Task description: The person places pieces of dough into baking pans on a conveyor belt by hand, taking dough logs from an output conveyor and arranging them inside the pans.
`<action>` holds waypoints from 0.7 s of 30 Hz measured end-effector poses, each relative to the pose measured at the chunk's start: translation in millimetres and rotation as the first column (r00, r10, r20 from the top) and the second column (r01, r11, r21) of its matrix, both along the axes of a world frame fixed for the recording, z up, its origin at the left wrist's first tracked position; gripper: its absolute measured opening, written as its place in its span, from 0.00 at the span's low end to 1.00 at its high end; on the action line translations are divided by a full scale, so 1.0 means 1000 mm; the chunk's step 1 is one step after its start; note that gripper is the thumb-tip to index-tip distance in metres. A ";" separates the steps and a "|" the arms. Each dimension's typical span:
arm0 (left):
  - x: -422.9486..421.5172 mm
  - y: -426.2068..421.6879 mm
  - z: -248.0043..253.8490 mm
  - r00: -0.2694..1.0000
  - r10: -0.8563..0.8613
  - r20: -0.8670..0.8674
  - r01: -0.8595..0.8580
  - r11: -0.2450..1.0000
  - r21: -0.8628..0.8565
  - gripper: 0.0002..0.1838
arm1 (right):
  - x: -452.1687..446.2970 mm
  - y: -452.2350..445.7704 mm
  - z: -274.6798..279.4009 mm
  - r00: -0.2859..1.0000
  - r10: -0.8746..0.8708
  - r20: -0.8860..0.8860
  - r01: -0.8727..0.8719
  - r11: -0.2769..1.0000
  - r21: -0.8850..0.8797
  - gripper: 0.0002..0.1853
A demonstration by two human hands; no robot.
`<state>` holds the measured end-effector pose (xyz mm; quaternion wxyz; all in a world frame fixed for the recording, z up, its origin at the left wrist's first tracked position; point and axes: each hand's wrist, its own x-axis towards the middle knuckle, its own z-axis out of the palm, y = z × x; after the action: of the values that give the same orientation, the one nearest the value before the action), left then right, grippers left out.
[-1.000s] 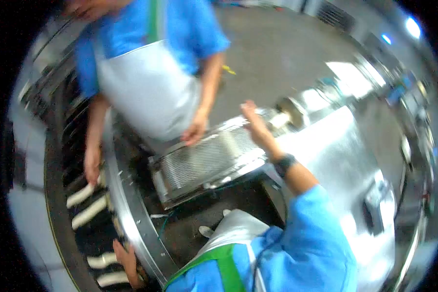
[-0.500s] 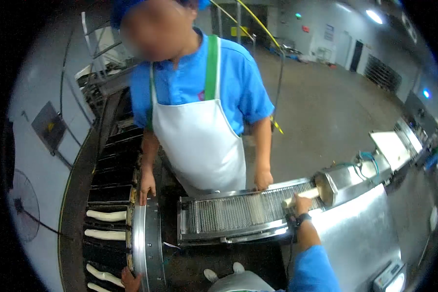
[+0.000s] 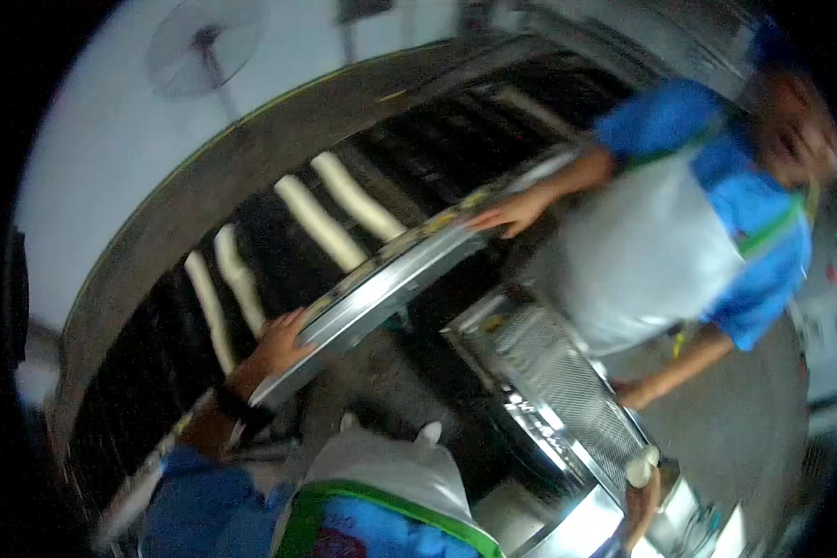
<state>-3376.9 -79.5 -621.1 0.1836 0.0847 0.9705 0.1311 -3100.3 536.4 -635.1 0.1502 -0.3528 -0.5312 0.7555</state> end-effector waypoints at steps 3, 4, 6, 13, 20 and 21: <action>0.008 -0.018 0.000 0.996 0.077 0.044 -0.075 0.996 -0.044 0.33 | -0.039 -0.050 0.060 0.974 -0.184 0.131 0.182 0.983 0.023 0.11; 0.011 -0.027 -0.001 0.997 0.054 0.047 -0.056 0.997 0.044 0.32 | -0.060 -0.091 0.075 0.995 -0.087 0.052 0.059 0.914 0.402 0.12; 0.021 -0.039 -0.009 0.999 0.011 -0.050 -0.003 0.986 0.168 0.30 | -0.092 -0.154 0.103 0.989 0.137 0.061 -0.141 0.712 0.688 0.19; 0.038 -0.082 0.023 0.960 0.146 -0.239 -0.093 0.971 0.219 0.30 | -0.235 -0.317 0.155 0.627 0.753 -0.199 -0.708 0.658 0.258 0.35; 0.045 -0.100 0.008 0.931 0.224 -0.289 -0.181 0.969 0.167 0.29 | -0.349 -0.469 0.053 0.025 0.999 0.049 -0.888 0.000 0.459 0.29; 0.044 -0.098 0.006 0.934 0.232 -0.272 -0.200 0.970 0.141 0.28 | -0.350 -0.475 0.049 0.008 0.999 0.043 -0.895 -0.012 0.446 0.29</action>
<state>-3333.2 -177.0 -615.1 0.0207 0.0057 0.9815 0.1905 -3450.5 61.9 -586.3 -0.2767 0.2608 -0.7203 0.5801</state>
